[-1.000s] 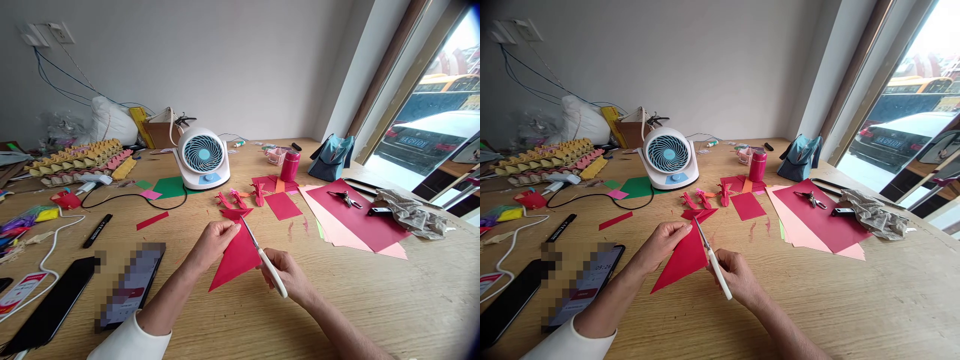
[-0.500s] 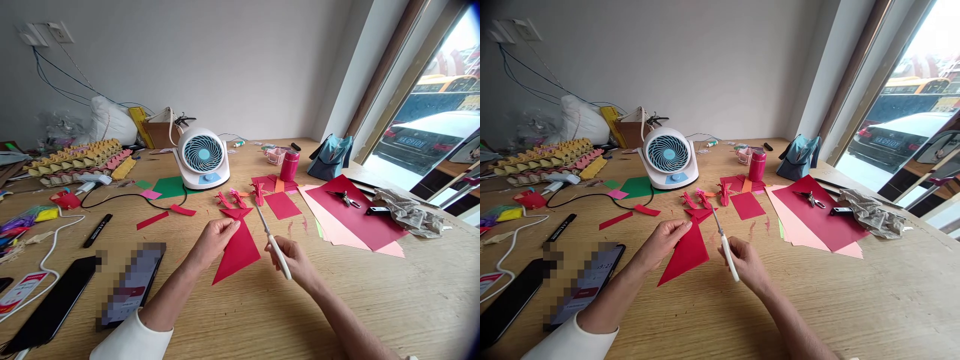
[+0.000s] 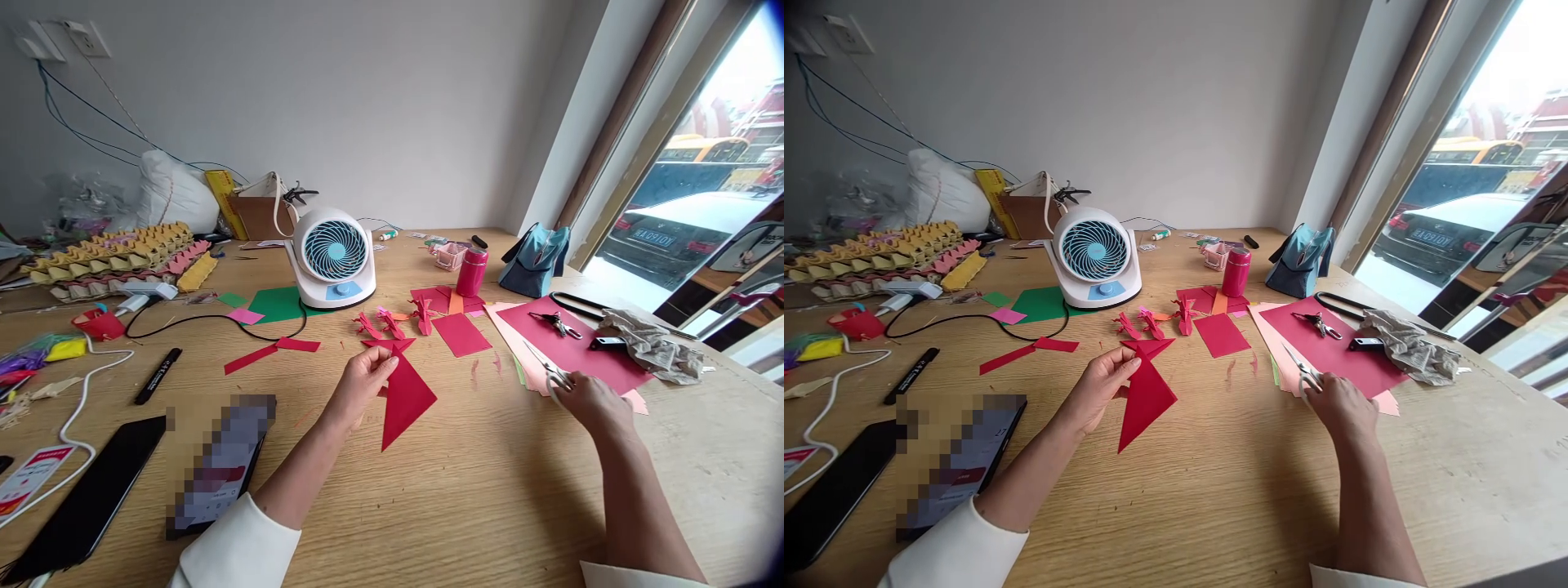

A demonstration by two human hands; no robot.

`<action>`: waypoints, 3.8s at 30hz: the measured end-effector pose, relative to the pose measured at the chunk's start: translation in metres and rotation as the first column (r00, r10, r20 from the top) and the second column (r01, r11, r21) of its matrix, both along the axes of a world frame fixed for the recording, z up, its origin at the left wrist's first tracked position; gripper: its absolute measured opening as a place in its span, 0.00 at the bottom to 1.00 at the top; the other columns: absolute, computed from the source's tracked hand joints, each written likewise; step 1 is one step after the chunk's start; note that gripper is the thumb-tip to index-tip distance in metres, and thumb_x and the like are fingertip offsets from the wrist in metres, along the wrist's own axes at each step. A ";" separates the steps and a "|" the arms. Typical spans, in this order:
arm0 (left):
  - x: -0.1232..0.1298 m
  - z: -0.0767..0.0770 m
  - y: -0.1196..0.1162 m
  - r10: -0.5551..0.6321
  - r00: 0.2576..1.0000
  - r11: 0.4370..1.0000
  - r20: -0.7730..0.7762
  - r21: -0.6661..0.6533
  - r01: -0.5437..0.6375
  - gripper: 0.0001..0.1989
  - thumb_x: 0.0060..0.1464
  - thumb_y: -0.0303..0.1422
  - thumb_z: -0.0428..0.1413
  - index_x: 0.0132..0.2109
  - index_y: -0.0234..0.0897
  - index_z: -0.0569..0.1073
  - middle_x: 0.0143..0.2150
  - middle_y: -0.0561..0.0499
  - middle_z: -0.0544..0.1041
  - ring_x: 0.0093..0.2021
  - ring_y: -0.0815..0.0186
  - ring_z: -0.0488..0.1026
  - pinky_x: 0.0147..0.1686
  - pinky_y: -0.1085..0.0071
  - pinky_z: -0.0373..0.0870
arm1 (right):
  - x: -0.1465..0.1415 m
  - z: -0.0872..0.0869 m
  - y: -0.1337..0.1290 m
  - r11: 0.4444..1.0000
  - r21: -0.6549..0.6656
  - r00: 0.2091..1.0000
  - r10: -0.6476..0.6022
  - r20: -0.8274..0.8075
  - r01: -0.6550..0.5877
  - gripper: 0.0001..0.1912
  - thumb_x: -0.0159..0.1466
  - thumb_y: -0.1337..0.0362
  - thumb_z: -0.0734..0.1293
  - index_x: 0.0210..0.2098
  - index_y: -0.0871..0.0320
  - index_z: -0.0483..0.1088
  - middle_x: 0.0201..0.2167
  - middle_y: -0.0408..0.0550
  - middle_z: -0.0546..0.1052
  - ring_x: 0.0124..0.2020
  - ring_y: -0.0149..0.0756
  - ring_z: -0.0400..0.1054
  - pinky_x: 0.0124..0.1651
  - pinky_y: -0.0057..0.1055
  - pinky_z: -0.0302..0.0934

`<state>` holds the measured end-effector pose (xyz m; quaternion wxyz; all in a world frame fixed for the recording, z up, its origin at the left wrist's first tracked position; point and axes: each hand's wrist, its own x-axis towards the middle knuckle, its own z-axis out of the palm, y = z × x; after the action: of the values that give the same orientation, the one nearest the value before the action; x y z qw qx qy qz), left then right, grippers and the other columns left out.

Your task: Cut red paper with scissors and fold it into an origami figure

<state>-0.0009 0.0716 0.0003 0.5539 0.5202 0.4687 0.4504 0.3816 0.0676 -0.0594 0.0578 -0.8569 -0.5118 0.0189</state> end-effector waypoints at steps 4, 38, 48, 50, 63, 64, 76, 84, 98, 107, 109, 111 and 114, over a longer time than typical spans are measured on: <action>0.001 0.000 0.001 0.024 0.996 0.998 0.087 -0.064 -0.018 0.18 0.44 0.44 0.62 0.34 0.35 0.68 0.30 0.56 0.68 0.29 0.72 0.67 0.29 0.76 0.68 | 0.023 0.001 -0.009 0.992 -0.058 0.994 -0.109 -0.005 0.109 0.19 0.61 0.50 0.61 0.31 0.58 0.75 0.35 0.65 0.77 0.41 0.58 0.71 0.38 0.48 0.59; 0.009 -0.065 -0.005 -0.146 0.969 0.987 0.198 0.096 0.129 0.07 0.49 0.26 0.57 0.38 0.35 0.71 0.36 0.50 0.75 0.39 0.68 0.71 0.44 0.71 0.67 | -0.136 -0.013 -0.021 0.639 0.474 -0.049 0.565 -0.824 -0.606 0.19 0.63 0.57 0.69 0.53 0.51 0.67 0.50 0.51 0.72 0.49 0.41 0.67 0.50 0.37 0.63; 0.008 -0.072 -0.002 -0.078 0.981 0.936 -0.175 0.327 0.133 0.07 0.51 0.23 0.52 0.34 0.35 0.74 0.36 0.49 0.75 0.41 0.64 0.73 0.45 0.66 0.68 | -0.141 -0.007 -0.023 0.650 0.467 0.043 0.609 -0.792 -0.600 0.13 0.65 0.62 0.64 0.49 0.56 0.68 0.45 0.50 0.74 0.44 0.38 0.69 0.46 0.34 0.64; 0.008 -0.073 -0.002 -0.063 0.973 0.914 -0.222 0.378 0.146 0.08 0.52 0.22 0.51 0.33 0.36 0.73 0.36 0.49 0.75 0.41 0.64 0.73 0.45 0.66 0.69 | -0.144 -0.004 -0.025 0.639 0.472 0.094 0.648 -0.756 -0.608 0.12 0.66 0.66 0.63 0.48 0.56 0.69 0.42 0.49 0.75 0.41 0.36 0.69 0.42 0.32 0.64; 0.003 -0.076 -0.019 0.109 0.682 0.730 -0.723 0.524 0.439 0.11 0.53 0.19 0.52 0.35 0.38 0.75 0.46 0.47 0.76 0.50 0.58 0.69 0.51 0.57 0.67 | -0.151 -0.005 -0.034 0.421 0.394 0.313 0.898 -0.310 -0.817 0.12 0.62 0.74 0.64 0.44 0.57 0.71 0.41 0.53 0.72 0.43 0.40 0.66 0.47 0.37 0.62; 0.004 -0.075 -0.022 0.122 0.663 0.716 -0.739 0.528 0.456 0.11 0.54 0.20 0.52 0.37 0.38 0.76 0.47 0.47 0.76 0.51 0.57 0.68 0.52 0.56 0.67 | -0.151 -0.006 -0.034 0.414 0.391 0.320 0.904 -0.285 -0.822 0.11 0.63 0.73 0.64 0.44 0.58 0.71 0.42 0.53 0.72 0.44 0.41 0.66 0.48 0.37 0.62; 0.014 -0.066 -0.049 0.070 0.448 0.670 -0.891 0.375 0.640 0.26 0.57 0.45 0.55 0.57 0.34 0.70 0.56 0.40 0.72 0.51 0.51 0.67 0.52 0.50 0.67 | -0.140 -0.009 -0.042 0.294 0.273 0.298 0.954 -0.025 -0.916 0.12 0.70 0.67 0.58 0.41 0.59 0.74 0.39 0.54 0.73 0.38 0.39 0.64 0.42 0.38 0.58; 0.016 -0.071 -0.051 0.127 0.431 0.656 -0.893 0.402 0.639 0.17 0.60 0.35 0.53 0.54 0.34 0.72 0.53 0.41 0.73 0.51 0.53 0.68 0.51 0.54 0.68 | -0.131 -0.016 -0.043 0.320 0.321 0.328 0.944 -0.029 -0.892 0.12 0.70 0.68 0.58 0.37 0.59 0.73 0.36 0.52 0.73 0.35 0.37 0.62 0.40 0.36 0.57; 0.029 -0.065 -0.048 0.061 0.667 0.797 -0.742 0.439 0.416 0.05 0.59 0.27 0.54 0.35 0.38 0.72 0.36 0.49 0.75 0.39 0.61 0.69 0.43 0.62 0.66 | -0.137 -0.008 -0.037 0.480 0.372 0.377 0.870 -0.316 -0.794 0.06 0.67 0.66 0.63 0.36 0.57 0.73 0.35 0.50 0.71 0.37 0.37 0.66 0.41 0.34 0.60; 0.027 -0.068 -0.043 0.058 0.708 0.837 -0.704 0.421 0.350 0.07 0.59 0.27 0.52 0.32 0.38 0.68 0.34 0.49 0.74 0.38 0.63 0.69 0.42 0.63 0.67 | -0.138 -0.010 -0.037 0.572 0.363 0.449 0.813 -0.370 -0.736 0.05 0.66 0.66 0.64 0.34 0.58 0.71 0.32 0.48 0.70 0.35 0.36 0.65 0.40 0.33 0.59; 0.026 -0.068 -0.042 0.063 0.703 0.834 -0.708 0.424 0.353 0.07 0.60 0.27 0.52 0.32 0.38 0.68 0.36 0.48 0.74 0.40 0.62 0.69 0.42 0.63 0.67 | -0.135 -0.010 -0.037 0.579 0.363 0.455 0.808 -0.374 -0.730 0.05 0.66 0.66 0.64 0.33 0.57 0.71 0.32 0.48 0.70 0.35 0.36 0.66 0.39 0.33 0.59; 0.025 -0.068 -0.041 0.063 0.699 0.833 -0.713 0.423 0.357 0.07 0.59 0.27 0.52 0.32 0.38 0.68 0.36 0.48 0.74 0.40 0.62 0.69 0.42 0.63 0.67 | -0.132 -0.010 -0.036 0.581 0.358 0.458 0.807 -0.373 -0.731 0.04 0.65 0.67 0.65 0.33 0.57 0.71 0.33 0.47 0.70 0.35 0.36 0.66 0.39 0.32 0.59; 0.025 -0.068 -0.041 0.060 0.690 0.833 -0.721 0.417 0.363 0.07 0.59 0.26 0.52 0.32 0.38 0.68 0.36 0.48 0.73 0.40 0.62 0.69 0.41 0.63 0.67 | -0.130 -0.006 -0.035 0.571 0.342 0.445 0.810 -0.381 -0.746 0.05 0.65 0.69 0.64 0.33 0.57 0.71 0.32 0.47 0.70 0.35 0.36 0.66 0.39 0.32 0.59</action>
<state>0.0241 0.0307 -0.0679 0.2013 0.8224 0.4547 0.2765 0.2519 0.0326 -0.0655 0.2258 -0.4829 -0.8135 0.2324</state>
